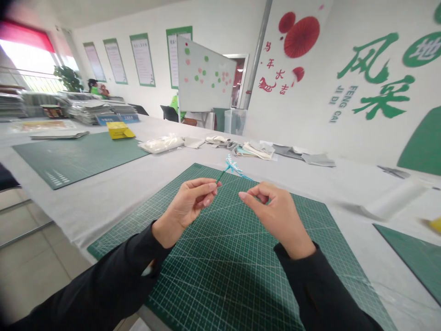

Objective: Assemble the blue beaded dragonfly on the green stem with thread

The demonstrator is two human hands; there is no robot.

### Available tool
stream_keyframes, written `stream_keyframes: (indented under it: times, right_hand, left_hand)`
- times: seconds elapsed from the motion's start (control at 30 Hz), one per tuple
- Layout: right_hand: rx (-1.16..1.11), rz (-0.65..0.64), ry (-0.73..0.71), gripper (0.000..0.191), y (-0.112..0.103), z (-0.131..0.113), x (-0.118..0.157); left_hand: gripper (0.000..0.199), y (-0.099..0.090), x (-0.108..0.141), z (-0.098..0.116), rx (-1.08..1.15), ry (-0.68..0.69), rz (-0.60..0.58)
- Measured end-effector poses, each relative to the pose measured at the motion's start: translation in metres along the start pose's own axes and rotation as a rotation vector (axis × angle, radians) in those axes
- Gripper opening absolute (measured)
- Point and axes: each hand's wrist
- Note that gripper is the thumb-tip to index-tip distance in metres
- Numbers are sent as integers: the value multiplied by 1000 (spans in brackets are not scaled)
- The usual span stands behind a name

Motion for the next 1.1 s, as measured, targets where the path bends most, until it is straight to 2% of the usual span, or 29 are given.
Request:
stream_keyframes:
  times: [0.17, 0.43, 0.7, 0.87, 1.0, 1.1]
  right_hand:
    - [169, 122, -169, 27, 2, -10, 5]
    - [614, 247, -470, 18, 2, -38, 17]
    - [840, 319, -533, 17, -6, -50, 24]
    - [886, 288, -573, 19, -11, -56, 27]
    - [907, 248, -647, 15, -15, -57, 28]
    - [930, 217, -656, 13, -19, -55, 28]
  left_hand:
    - [14, -1, -2, -1, 29, 37, 50]
    - [14, -3, -3, -3, 7, 65, 70]
    - [12, 1, -2, -2, -49, 37, 83]
    - [11, 4, -1, -3, -159, -6, 95]
    - [12, 3, 0, -7, -346, -27, 37]
    - [9, 1, 2, -10, -536, -52, -84]
Point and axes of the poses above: each hand's wrist, its own x-axis away from the middle knuckle, its own y-axis out of the palm, z = x × y, and after that the axes turned 14 degrees about -z, right-handed
